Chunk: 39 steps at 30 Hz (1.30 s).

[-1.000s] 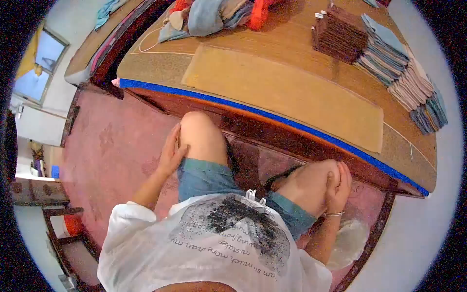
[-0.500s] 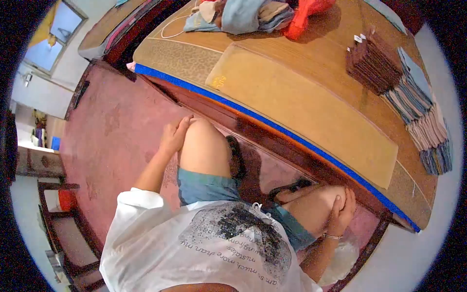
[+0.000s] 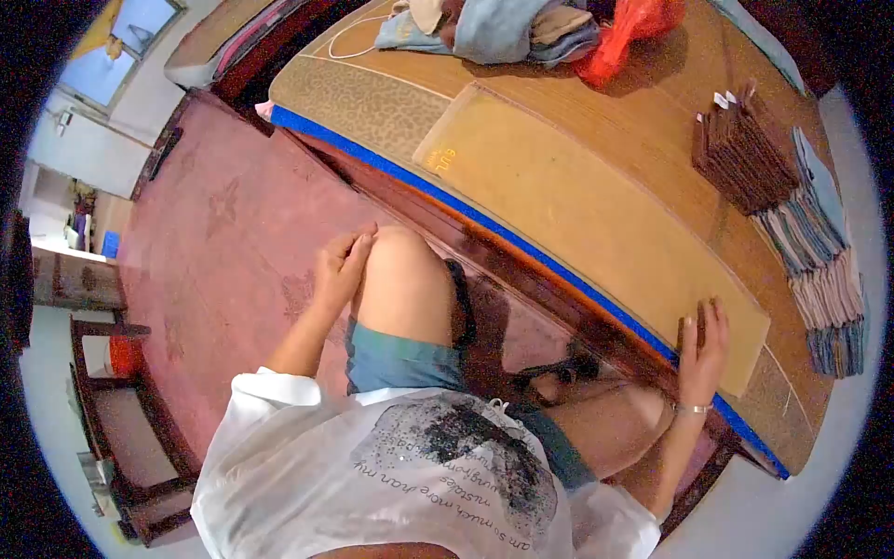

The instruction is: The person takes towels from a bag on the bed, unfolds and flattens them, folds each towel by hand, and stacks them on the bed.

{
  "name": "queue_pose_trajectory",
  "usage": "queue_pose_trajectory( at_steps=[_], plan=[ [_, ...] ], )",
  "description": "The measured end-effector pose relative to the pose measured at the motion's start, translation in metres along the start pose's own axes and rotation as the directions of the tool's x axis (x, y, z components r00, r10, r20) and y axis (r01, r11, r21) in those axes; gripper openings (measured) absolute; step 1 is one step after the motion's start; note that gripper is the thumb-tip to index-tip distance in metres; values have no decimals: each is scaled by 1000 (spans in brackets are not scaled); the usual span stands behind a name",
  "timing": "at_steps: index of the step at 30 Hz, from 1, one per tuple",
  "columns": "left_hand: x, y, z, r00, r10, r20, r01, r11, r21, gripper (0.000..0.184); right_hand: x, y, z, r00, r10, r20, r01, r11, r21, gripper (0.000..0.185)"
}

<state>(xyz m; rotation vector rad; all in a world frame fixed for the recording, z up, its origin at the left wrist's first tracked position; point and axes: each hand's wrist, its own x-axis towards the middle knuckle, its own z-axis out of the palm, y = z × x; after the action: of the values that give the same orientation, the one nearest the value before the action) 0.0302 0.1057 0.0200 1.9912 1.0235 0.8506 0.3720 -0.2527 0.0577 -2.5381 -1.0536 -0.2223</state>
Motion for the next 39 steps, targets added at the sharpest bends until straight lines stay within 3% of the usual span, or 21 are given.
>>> queue_pose_trajectory(
  at_steps=[2,3,5,7,8,9,11,13,16,20,24,26,27,29,31,32,34,35,37,38,39],
  plan=[
    [2,-11,-7,988,-148,33,150,985,-84,22,7,10,20,1000,-21,-16,19,996,-92,38],
    [1,-15,-12,987,-155,33,157,984,-81,22,6,15,28,999,-30,-36,23,982,-187,41],
    [-3,-17,-23,991,-117,-62,121,990,67,23,2,19,32,1000,-10,11,12,982,-188,46],
    [-24,-15,-30,991,-122,-50,127,987,99,22,-2,18,36,996,-69,-59,52,967,-251,46],
    [-40,-15,-32,994,110,-1,-103,937,335,25,-2,17,36,997,-64,-49,50,968,-247,46],
    [-59,-14,-35,942,319,102,-323,783,532,29,0,16,35,996,-71,-58,56,970,-235,45],
    [-109,-11,-43,912,239,333,-387,771,506,35,0,14,34,995,-73,-69,56,973,-223,44],
    [-147,9,-57,864,120,489,-356,832,426,35,0,14,34,997,-49,-58,32,967,-252,44],
    [-177,0,-70,869,11,496,-280,836,473,33,0,17,37,995,-61,-82,39,969,-245,44],
    [-175,-12,-57,922,31,386,-210,878,431,26,-1,23,41,989,-67,-129,35,970,-240,43],
    [-163,-10,-62,895,75,440,-314,806,502,22,-3,34,48,988,-70,-135,34,967,-251,44],
    [-160,-14,-71,842,54,538,-227,939,260,15,-2,33,48,986,-93,-138,53,962,-268,45],
    [-161,-11,-76,842,61,536,-232,938,258,15,-2,30,48,990,-58,-132,19,960,-280,45],
    [-164,6,-90,677,-67,733,-164,957,239,11,-2,28,48,991,-24,-133,-16,955,-295,45],
    [-168,5,-95,679,-21,734,-178,965,192,12,-1,29,49,990,-12,-140,-17,980,-200,45],
    [-171,-6,-96,678,-173,715,72,983,169,12,0,29,49,989,-18,-149,-13,979,-203,45],
    [-177,-52,-92,605,-395,691,545,838,2,15,0,30,48,990,-34,-138,11,987,-161,46],
    [-169,-55,-91,612,-383,692,536,844,-7,15,1,29,46,988,-35,-151,10,986,-166,46],
    [-139,-61,-80,738,-394,548,475,880,-7,15,1,30,37,998,-1,-62,-3,998,-66,46],
    [-121,-33,-72,829,-345,441,358,932,57,16,2,34,30,999,-1,-40,0,1000,-28,45],
    [-110,-30,-64,836,-309,453,331,943,32,16,5,35,25,997,7,-73,-10,999,-49,45]
  ],
)
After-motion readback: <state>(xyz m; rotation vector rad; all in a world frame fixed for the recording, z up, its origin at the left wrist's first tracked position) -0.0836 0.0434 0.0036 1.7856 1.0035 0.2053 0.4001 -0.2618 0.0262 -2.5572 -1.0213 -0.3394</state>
